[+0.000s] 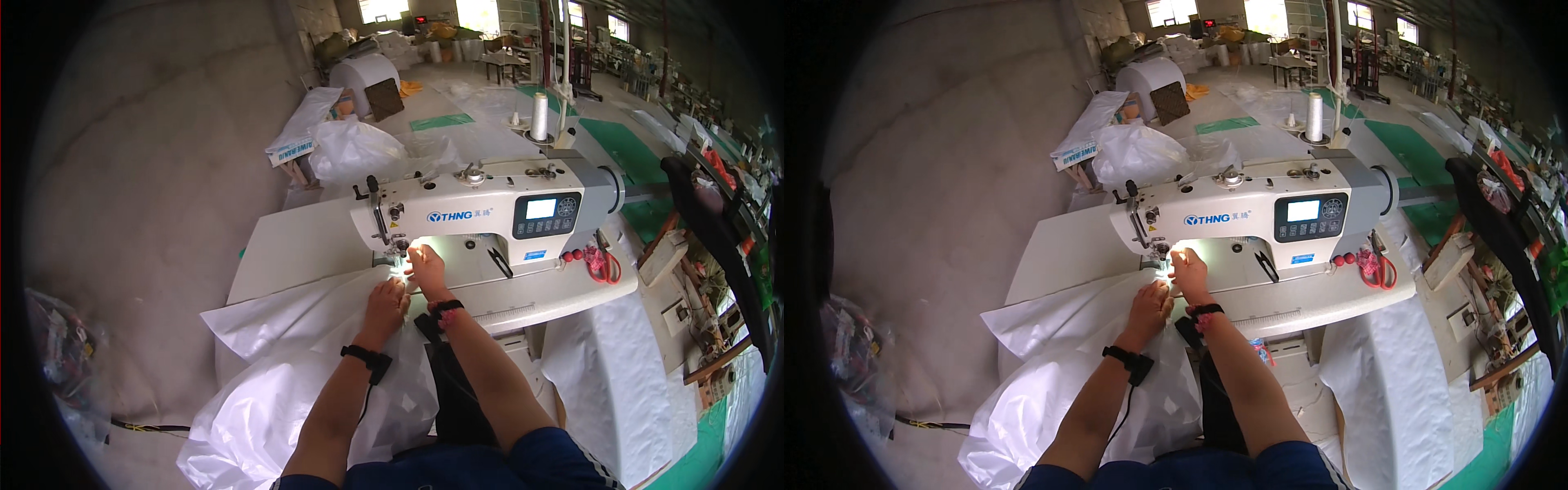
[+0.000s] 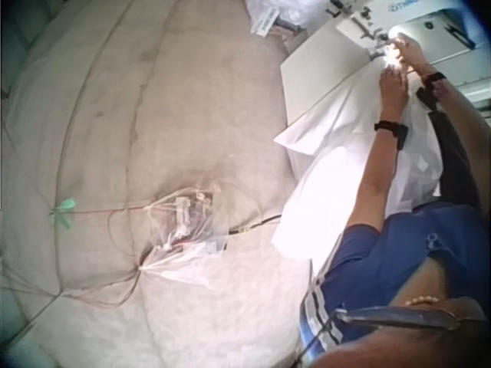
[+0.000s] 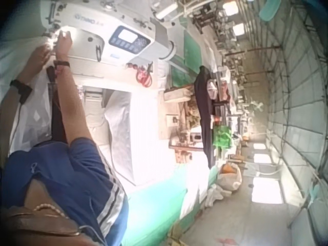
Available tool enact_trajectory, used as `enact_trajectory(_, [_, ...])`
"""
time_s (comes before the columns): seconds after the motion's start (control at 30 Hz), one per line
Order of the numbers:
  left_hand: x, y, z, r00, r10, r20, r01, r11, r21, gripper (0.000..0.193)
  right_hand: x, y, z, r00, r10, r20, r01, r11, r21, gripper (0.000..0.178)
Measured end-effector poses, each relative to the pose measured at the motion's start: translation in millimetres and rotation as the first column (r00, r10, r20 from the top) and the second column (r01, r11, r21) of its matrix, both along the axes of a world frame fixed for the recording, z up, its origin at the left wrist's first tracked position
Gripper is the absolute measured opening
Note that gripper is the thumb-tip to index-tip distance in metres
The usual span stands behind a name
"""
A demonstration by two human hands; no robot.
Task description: Sewing together large white plastic/polyethylene sheets using an industrial sewing machine.
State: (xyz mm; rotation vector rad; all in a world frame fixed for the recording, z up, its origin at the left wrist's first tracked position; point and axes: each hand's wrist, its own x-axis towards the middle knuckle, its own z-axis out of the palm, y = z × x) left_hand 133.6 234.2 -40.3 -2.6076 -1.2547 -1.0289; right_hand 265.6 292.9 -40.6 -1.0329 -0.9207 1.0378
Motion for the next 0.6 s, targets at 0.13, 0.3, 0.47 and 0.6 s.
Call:
enact_trajectory(0.13, [-12.6, 17.5, -11.3, 1.0, -0.013, -0.005, 0.013, 0.999, -0.048, 0.021, -1.9, -46.1, -11.0, 0.992, 0.059, 0.116, -0.057, 0.998, -0.022, 0.022])
enact_trajectory(0.3, [-16.4, 21.0, 1.9, 0.997, 0.066, -0.026, -0.064, 0.995, 0.078, 0.012, 7.1, -124.9, 1.7, 0.695, -0.094, 0.713, -0.016, 0.989, 0.147, 0.024])
enact_trajectory(0.47, [-21.2, 30.1, -2.5, 0.996, 0.09, -0.02, -0.088, 0.992, 0.09, 0.011, 17.0, -179.7, -5.0, 0.635, 0.163, 0.755, -0.104, 0.987, -0.126, 0.019])
enact_trajectory(0.6, [-23.1, 8.6, 7.2, 0.994, 0.1, -0.035, -0.101, 0.995, -0.026, 0.012, 37.2, -181.6, -61.9, 0.874, 0.418, 0.249, -0.333, 0.887, -0.319, 0.019])
